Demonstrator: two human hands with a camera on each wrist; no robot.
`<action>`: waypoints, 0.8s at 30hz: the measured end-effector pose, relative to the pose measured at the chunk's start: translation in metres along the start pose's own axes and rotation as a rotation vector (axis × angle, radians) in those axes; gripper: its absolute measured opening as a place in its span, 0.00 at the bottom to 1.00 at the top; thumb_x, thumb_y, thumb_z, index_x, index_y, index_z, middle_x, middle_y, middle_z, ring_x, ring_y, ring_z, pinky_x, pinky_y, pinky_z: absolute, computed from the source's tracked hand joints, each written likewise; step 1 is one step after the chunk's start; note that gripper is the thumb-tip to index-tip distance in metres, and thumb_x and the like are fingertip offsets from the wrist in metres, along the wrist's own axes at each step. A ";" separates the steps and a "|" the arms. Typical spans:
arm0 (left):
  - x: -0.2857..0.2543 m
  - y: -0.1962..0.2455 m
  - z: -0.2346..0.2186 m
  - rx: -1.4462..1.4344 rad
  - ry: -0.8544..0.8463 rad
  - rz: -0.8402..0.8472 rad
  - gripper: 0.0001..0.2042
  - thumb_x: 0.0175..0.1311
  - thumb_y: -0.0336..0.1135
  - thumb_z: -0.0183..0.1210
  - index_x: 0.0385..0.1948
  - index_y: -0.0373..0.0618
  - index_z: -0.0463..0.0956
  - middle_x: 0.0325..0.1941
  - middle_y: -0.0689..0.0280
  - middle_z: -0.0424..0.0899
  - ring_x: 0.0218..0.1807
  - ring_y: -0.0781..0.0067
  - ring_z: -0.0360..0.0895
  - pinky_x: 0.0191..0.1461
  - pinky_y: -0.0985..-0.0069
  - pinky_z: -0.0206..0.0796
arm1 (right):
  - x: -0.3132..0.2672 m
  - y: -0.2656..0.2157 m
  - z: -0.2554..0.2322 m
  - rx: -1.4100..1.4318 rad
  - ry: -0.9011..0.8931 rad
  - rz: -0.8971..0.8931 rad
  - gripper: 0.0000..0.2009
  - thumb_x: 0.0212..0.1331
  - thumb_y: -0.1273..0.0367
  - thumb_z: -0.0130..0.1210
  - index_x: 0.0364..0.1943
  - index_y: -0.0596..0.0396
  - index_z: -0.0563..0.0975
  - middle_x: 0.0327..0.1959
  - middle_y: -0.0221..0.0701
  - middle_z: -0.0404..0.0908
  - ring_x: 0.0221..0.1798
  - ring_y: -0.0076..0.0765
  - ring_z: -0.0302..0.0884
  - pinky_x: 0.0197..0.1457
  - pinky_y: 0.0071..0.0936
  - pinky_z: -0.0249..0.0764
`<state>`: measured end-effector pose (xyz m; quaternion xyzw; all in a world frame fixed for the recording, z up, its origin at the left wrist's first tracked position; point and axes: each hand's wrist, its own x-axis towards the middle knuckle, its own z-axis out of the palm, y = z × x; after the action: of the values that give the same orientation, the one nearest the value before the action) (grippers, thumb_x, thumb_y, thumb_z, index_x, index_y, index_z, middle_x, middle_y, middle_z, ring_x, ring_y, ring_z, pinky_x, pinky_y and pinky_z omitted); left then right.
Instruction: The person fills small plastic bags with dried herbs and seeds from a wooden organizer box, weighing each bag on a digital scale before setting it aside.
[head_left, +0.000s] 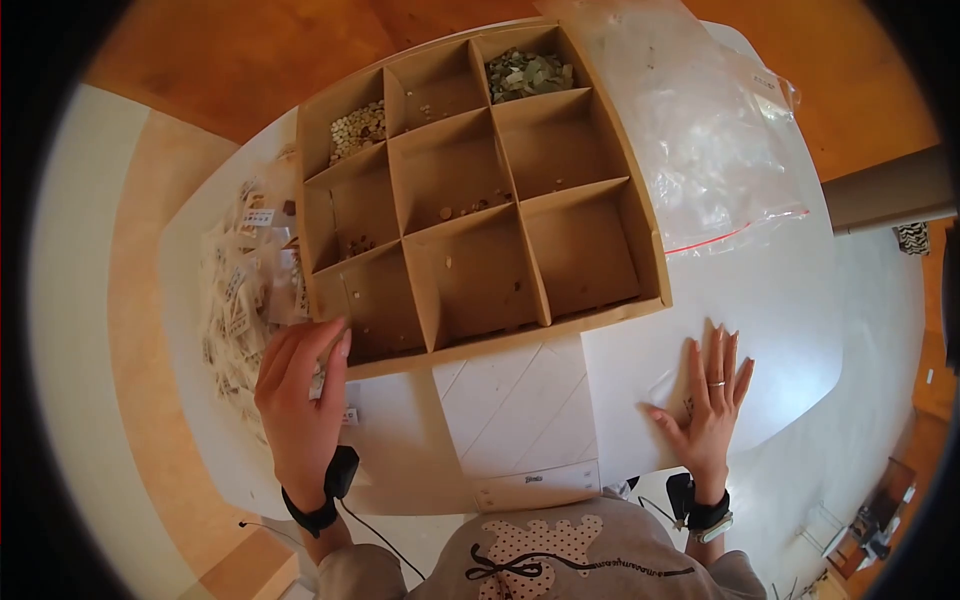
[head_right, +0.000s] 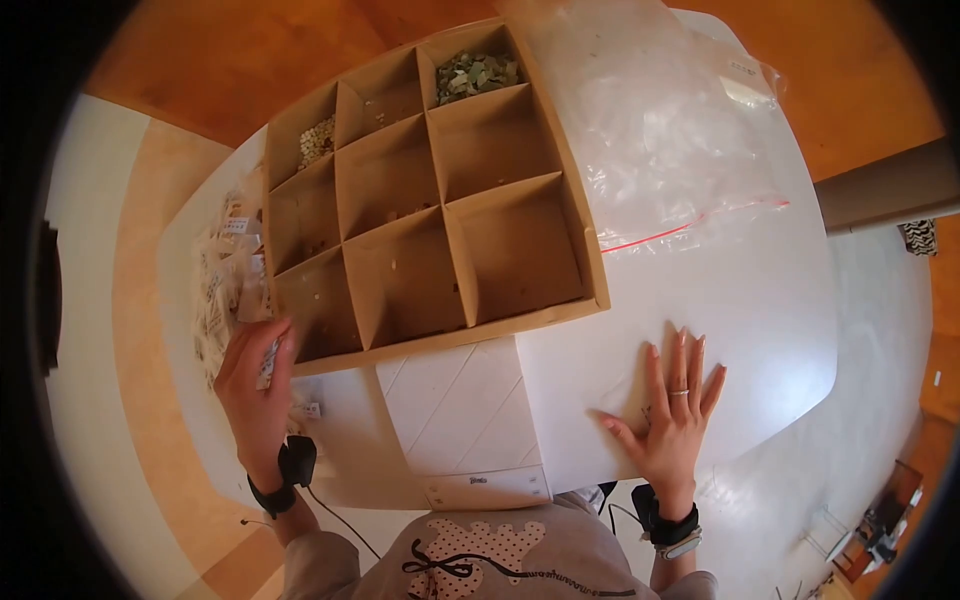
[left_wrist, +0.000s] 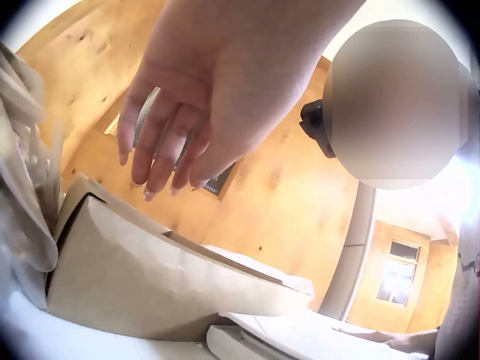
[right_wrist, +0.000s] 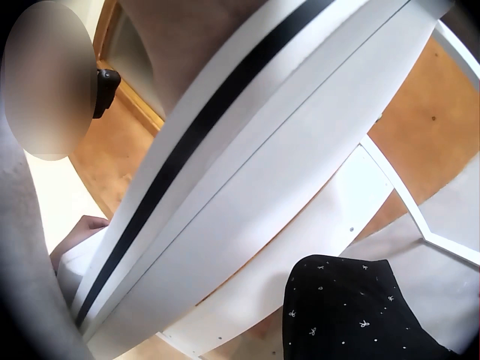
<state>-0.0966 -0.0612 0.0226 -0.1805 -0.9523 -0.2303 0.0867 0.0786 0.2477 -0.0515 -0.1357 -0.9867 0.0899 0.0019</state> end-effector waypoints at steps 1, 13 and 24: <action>0.001 -0.002 0.001 0.003 0.008 -0.001 0.07 0.50 0.21 0.57 0.32 0.39 0.76 0.30 0.62 0.79 0.36 0.63 0.75 0.41 0.73 0.66 | 0.000 0.001 0.000 -0.019 -0.024 -0.002 0.36 0.51 0.43 0.46 0.61 0.49 0.63 0.66 0.41 0.53 0.70 0.52 0.44 0.67 0.58 0.32; -0.023 0.019 0.007 -0.224 0.019 0.020 0.06 0.49 0.21 0.59 0.30 0.38 0.76 0.29 0.61 0.79 0.34 0.64 0.76 0.38 0.74 0.67 | 0.002 0.001 -0.007 0.565 0.018 0.070 0.24 0.63 0.53 0.37 0.58 0.50 0.67 0.66 0.45 0.53 0.70 0.53 0.41 0.69 0.51 0.31; -0.042 0.083 0.036 -0.901 -0.513 0.200 0.14 0.51 0.28 0.62 0.40 0.39 0.73 0.29 0.60 0.74 0.33 0.65 0.74 0.37 0.74 0.67 | 0.025 -0.083 -0.032 1.663 -0.548 -0.453 0.31 0.63 0.49 0.34 0.60 0.61 0.61 0.68 0.50 0.41 0.71 0.51 0.38 0.68 0.43 0.42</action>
<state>-0.0288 0.0120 0.0143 -0.3404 -0.7276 -0.5558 -0.2139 0.0334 0.1816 -0.0058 0.1331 -0.5721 0.8007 -0.1180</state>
